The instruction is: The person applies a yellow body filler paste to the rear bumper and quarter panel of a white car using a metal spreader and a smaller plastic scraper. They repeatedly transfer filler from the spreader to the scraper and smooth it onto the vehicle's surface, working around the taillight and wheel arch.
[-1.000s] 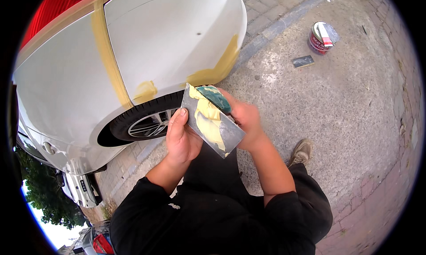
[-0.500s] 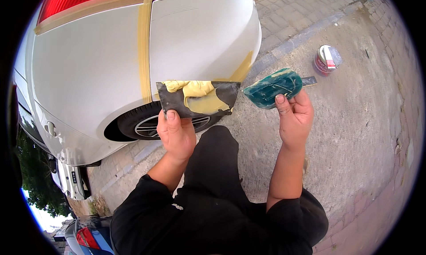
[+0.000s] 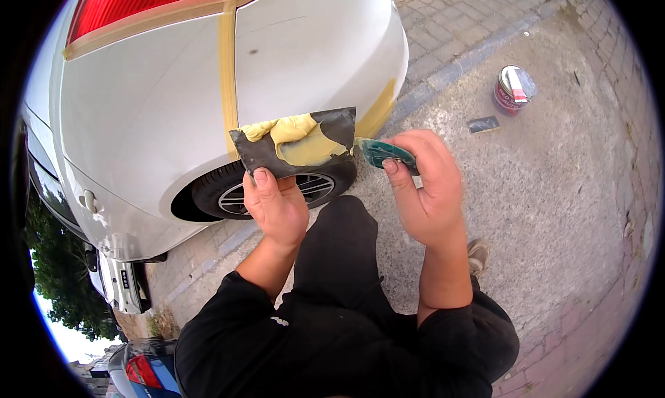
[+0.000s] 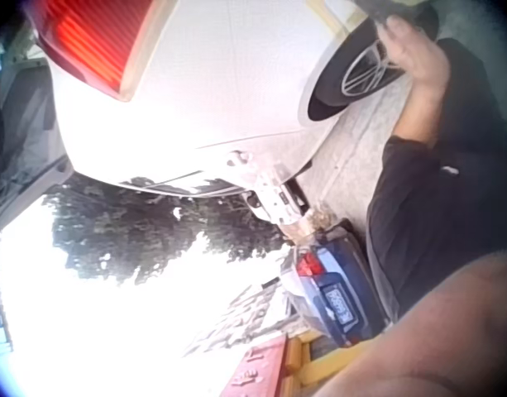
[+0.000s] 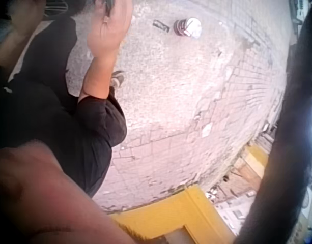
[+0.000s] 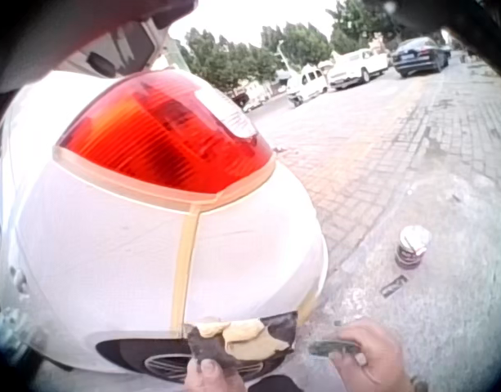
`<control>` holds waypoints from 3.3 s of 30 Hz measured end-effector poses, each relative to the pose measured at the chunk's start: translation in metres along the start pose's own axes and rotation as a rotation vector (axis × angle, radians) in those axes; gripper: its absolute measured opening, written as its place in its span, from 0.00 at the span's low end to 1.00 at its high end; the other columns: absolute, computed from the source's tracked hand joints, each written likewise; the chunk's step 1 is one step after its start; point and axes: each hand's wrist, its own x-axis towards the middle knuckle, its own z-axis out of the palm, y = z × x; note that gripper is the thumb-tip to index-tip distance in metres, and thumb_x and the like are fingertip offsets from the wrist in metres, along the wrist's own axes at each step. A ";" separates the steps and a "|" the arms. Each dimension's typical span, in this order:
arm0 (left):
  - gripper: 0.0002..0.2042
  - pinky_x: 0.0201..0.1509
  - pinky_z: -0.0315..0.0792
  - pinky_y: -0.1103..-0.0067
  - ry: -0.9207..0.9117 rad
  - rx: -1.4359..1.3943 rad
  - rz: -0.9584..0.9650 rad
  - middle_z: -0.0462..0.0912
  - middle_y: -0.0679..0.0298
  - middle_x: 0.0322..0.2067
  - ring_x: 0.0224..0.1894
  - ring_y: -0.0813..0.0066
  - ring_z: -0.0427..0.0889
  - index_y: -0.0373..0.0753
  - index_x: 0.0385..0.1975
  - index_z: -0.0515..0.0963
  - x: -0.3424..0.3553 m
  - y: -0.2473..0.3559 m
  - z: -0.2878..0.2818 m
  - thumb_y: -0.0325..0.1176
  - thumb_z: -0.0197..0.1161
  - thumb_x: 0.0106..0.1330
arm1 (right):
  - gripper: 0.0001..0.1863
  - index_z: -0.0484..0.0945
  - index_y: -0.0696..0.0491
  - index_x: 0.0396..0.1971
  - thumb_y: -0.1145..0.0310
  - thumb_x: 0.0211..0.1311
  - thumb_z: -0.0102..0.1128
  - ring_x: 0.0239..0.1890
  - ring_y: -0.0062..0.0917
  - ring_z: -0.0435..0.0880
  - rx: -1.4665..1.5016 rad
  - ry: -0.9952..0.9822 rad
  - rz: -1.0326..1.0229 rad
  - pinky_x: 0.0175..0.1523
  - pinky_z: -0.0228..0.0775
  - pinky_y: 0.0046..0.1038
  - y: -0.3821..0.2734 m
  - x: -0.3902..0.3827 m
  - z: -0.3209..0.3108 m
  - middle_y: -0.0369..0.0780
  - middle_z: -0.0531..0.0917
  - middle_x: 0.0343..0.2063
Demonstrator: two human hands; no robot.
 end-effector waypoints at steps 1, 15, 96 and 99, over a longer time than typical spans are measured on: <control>0.19 0.60 0.71 0.67 -0.014 0.032 0.003 0.76 0.53 0.54 0.55 0.63 0.77 0.28 0.58 0.66 -0.002 -0.001 -0.002 0.37 0.46 0.77 | 0.10 0.79 0.59 0.43 0.74 0.63 0.61 0.36 0.30 0.79 -0.071 -0.006 -0.067 0.42 0.71 0.28 -0.003 0.002 0.002 0.42 0.80 0.35; 0.19 0.61 0.69 0.68 0.039 -0.056 -0.091 0.76 0.51 0.53 0.55 0.64 0.76 0.25 0.56 0.67 -0.002 0.000 0.001 0.37 0.46 0.77 | 0.17 0.73 0.62 0.56 0.71 0.71 0.55 0.44 0.16 0.79 0.791 0.233 0.431 0.51 0.72 0.20 0.025 0.001 0.008 0.36 0.82 0.44; 0.17 0.55 0.73 0.72 -0.003 0.281 0.011 0.79 0.52 0.46 0.48 0.67 0.80 0.27 0.50 0.69 0.010 -0.001 -0.044 0.39 0.47 0.77 | 0.11 0.80 0.59 0.45 0.71 0.68 0.58 0.40 0.23 0.82 0.562 0.217 0.602 0.46 0.74 0.28 0.170 -0.060 0.043 0.37 0.83 0.36; 0.19 0.57 0.72 0.71 0.042 0.299 -0.067 0.77 0.52 0.51 0.51 0.65 0.79 0.27 0.54 0.68 -0.009 -0.008 -0.038 0.38 0.43 0.78 | 0.12 0.79 0.59 0.48 0.70 0.69 0.58 0.35 0.18 0.81 0.729 0.461 0.914 0.42 0.75 0.25 0.218 -0.083 0.053 0.36 0.84 0.35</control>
